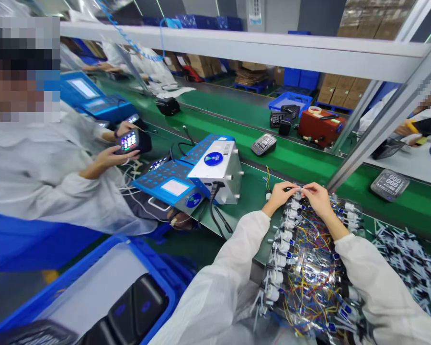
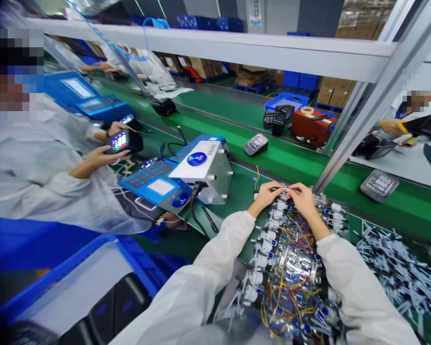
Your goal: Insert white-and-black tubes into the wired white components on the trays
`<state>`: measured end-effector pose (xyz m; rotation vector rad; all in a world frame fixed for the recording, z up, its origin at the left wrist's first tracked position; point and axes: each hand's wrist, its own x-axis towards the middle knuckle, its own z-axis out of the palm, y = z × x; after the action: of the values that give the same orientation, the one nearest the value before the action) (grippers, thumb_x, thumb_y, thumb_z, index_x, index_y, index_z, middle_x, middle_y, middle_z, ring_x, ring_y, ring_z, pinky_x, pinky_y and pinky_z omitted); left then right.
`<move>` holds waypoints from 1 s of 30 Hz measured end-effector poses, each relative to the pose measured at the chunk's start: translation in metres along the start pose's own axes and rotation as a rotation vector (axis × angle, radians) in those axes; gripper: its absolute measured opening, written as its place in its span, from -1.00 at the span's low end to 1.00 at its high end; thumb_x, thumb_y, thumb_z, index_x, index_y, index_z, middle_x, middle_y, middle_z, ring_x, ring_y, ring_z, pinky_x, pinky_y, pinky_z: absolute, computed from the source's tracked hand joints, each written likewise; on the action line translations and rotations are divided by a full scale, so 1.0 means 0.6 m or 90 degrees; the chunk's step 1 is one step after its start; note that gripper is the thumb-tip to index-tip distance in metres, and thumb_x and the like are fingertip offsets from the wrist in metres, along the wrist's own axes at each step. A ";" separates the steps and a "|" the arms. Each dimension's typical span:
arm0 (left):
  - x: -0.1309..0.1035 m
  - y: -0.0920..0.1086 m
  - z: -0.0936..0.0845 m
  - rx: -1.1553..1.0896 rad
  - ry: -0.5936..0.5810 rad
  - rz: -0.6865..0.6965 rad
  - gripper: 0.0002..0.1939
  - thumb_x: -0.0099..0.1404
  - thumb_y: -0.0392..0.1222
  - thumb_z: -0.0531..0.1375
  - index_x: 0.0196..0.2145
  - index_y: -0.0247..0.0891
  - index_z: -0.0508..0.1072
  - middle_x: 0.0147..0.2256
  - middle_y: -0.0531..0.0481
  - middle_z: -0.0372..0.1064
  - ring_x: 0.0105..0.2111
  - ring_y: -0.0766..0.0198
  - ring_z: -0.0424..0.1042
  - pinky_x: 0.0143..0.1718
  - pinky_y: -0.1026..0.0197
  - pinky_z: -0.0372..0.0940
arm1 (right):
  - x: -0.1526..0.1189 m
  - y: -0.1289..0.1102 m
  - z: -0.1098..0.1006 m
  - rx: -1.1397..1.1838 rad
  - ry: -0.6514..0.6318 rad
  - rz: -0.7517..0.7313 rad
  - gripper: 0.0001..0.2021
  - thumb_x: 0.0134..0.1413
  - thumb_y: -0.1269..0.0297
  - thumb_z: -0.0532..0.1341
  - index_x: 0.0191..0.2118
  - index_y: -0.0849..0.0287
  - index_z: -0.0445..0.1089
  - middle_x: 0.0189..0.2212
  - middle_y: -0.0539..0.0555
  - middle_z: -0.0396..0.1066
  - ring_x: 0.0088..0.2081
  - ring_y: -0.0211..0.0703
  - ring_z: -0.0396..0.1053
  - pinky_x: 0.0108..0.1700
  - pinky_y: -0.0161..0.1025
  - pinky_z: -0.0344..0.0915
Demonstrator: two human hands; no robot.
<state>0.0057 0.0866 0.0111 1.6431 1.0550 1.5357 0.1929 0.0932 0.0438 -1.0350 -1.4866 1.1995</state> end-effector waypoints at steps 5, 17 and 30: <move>0.000 0.001 -0.002 0.019 -0.019 0.018 -0.79 0.35 -0.07 0.34 -0.25 -0.29 0.66 -0.22 -0.16 0.62 -0.20 0.16 0.58 -0.04 0.08 0.44 | 0.000 0.002 -0.002 0.002 -0.013 -0.003 -0.59 -0.04 -0.12 0.46 -0.30 0.12 0.48 -0.49 0.05 0.53 -0.43 -0.09 0.50 -0.26 -0.11 0.49; -0.004 -0.003 -0.006 0.053 -0.053 0.031 -0.81 0.38 -0.09 0.31 -0.23 -0.25 0.67 -0.25 -0.12 0.61 -0.23 0.17 0.55 -0.08 0.11 0.42 | -0.003 0.000 0.000 0.004 -0.030 0.004 -0.63 -0.02 -0.06 0.47 -0.33 0.15 0.48 -0.50 0.04 0.51 -0.45 -0.12 0.47 -0.29 -0.14 0.45; -0.007 -0.005 -0.006 0.044 -0.058 0.046 -0.81 0.38 -0.09 0.31 -0.24 -0.25 0.68 -0.27 -0.11 0.60 -0.26 0.18 0.54 -0.12 0.13 0.40 | -0.005 0.000 -0.002 0.018 -0.051 0.009 -0.63 -0.03 -0.05 0.48 -0.36 0.14 0.46 -0.51 0.05 0.51 -0.46 -0.09 0.47 -0.29 -0.11 0.44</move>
<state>0.0018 0.0843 0.0067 1.7994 1.0207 1.4705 0.1946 0.0906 0.0436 -0.9909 -1.5222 1.2820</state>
